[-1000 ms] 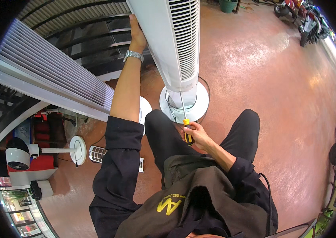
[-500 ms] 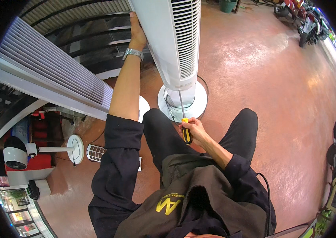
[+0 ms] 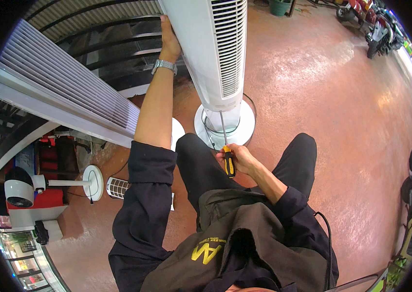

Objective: The person uses a screwdriver to remove screws from the base and body of a white tower fan. They work on multiple screw locations around the fan's lower housing while seated on the floor.

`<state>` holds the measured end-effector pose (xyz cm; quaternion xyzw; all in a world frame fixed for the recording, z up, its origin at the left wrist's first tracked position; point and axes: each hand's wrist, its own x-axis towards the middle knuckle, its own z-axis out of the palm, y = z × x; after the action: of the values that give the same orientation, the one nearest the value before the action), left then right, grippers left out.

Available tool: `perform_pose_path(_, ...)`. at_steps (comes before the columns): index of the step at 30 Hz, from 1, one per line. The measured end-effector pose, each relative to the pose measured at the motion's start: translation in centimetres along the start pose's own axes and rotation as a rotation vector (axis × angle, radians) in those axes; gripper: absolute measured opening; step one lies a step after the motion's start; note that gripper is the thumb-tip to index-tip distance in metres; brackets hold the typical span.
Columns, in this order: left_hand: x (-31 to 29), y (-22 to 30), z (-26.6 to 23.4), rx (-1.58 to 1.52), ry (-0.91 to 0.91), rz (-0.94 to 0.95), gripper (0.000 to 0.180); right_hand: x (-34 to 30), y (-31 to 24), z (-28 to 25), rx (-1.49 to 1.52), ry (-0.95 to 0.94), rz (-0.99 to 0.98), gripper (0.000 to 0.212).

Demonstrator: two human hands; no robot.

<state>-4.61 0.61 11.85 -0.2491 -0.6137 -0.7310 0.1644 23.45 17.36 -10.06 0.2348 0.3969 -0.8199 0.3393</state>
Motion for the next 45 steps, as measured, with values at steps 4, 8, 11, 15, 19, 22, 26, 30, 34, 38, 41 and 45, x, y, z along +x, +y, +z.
perform_pose_path(4, 0.0, 0.1, -0.1, 0.047, -0.018, 0.032, 0.079, -0.3, 0.3, 0.0, -0.099, 0.043, -0.111, 0.029)
perform_pose_path(8, 0.0, 0.2, 0.4, 0.015, -0.027, -0.01, 0.081, 1.7, 0.4, -0.9, -0.403, 0.178, -0.115, 0.029)
perform_pose_path(11, 0.0, 0.0, -0.1, 0.017, -0.021, -0.005, 0.083, 0.6, -0.3, 0.4, -0.032, 0.062, 0.015, 0.031)
perform_pose_path(15, -0.2, 0.3, 0.2, 0.039, -0.04, 0.016, 0.082, -0.3, -0.2, 0.7, -0.003, -0.023, -0.128, 0.03)
perform_pose_path(19, -0.1, -0.1, 0.0, 0.004, -0.011, -0.017, 0.081, -0.1, -0.3, 0.6, -0.162, 0.087, -0.171, 0.03)
perform_pose_path(22, 0.2, 0.0, 0.1, 0.01, -0.002, 0.006, 0.079, 1.1, 0.1, -0.3, -0.313, 0.19, -0.183, 0.036)
perform_pose_path(26, -0.6, 1.0, 0.7, 0.013, 0.01, -0.073, 0.075, 1.3, 0.8, -1.2, -0.338, 0.144, -0.19, 0.036)
perform_pose_path(30, -3.6, -1.1, -0.3, -0.008, 0.038, -0.174, 0.074, -0.2, 1.3, -1.7, -0.367, 0.133, -0.178, 0.035)
perform_pose_path(34, -10.8, -4.8, 0.1, 0.099, 0.296, -0.113, 0.06, -1.4, 1.3, -3.1, -0.437, 0.12, -0.159, 0.032)
perform_pose_path(38, -21.3, -8.0, 1.1, 0.526, 0.426, -0.31, 0.03, -2.5, 1.4, -2.8, -0.393, 0.12, -0.151, 0.033)
perform_pose_path(41, -26.7, -10.6, 0.9, -0.028, 0.317, -0.804, 0.033, -1.3, 1.1, -1.4, -0.325, 0.079, -0.188, 0.034)
perform_pose_path(45, -28.3, -10.5, 3.5, -0.275, 0.325, -0.903, 0.033, -0.5, 0.8, -1.7, -0.273, 0.043, -0.209, 0.035)
